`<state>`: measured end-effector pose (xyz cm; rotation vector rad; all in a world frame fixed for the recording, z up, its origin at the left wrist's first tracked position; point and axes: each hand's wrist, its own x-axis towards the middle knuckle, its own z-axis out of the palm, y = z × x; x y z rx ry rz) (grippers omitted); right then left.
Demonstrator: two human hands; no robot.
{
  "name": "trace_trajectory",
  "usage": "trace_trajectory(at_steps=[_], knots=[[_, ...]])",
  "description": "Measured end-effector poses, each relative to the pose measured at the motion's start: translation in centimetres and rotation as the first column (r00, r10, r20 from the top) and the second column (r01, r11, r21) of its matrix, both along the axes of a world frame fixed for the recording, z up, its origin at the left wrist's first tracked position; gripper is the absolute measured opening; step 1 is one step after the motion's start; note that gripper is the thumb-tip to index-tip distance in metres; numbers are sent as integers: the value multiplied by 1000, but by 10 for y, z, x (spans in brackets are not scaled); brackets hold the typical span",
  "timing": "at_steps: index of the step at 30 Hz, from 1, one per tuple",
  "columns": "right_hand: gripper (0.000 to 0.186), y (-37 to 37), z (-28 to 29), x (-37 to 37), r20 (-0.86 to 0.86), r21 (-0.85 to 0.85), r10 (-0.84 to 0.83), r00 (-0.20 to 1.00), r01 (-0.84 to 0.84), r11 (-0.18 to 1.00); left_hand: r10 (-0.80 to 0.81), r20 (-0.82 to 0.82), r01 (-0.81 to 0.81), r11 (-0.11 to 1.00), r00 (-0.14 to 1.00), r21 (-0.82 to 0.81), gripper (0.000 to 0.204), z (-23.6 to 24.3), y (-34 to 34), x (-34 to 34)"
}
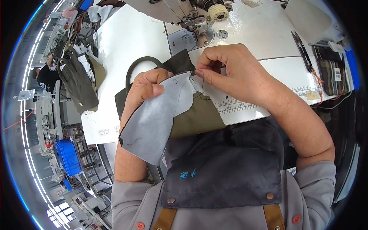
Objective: The person is sewing pieces of a green canvas bag using a sewing machine.
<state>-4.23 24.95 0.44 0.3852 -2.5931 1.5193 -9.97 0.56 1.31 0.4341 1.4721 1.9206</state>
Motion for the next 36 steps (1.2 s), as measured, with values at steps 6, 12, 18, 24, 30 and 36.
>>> trace_trajectory(at_steps=[6,12,18,24,30,36], knots=[[11,0,3,1,14,53,-12,1000,12,999,15,6,-15,1000,1000,8,31,1,1,1],[14,-3,0,-3,-83,-88,28,996,-35,995,20,-16,-21,1000,1000,-20,29,1,2,2],[16,-4,-3,-5,-85,-91,46,995,-54,994,14,-31,-15,999,999,-50,28,5,4,4],[14,-3,-4,-5,-85,-62,49,995,-55,997,17,-200,-29,998,980,-57,16,4,5,-1],[13,-5,-5,-7,-73,-36,50,996,-53,998,10,-387,-95,975,922,-200,33,18,17,10],[10,-7,-10,-8,-170,-27,42,985,-47,999,-107,-725,-404,770,681,-494,12,29,32,22]])
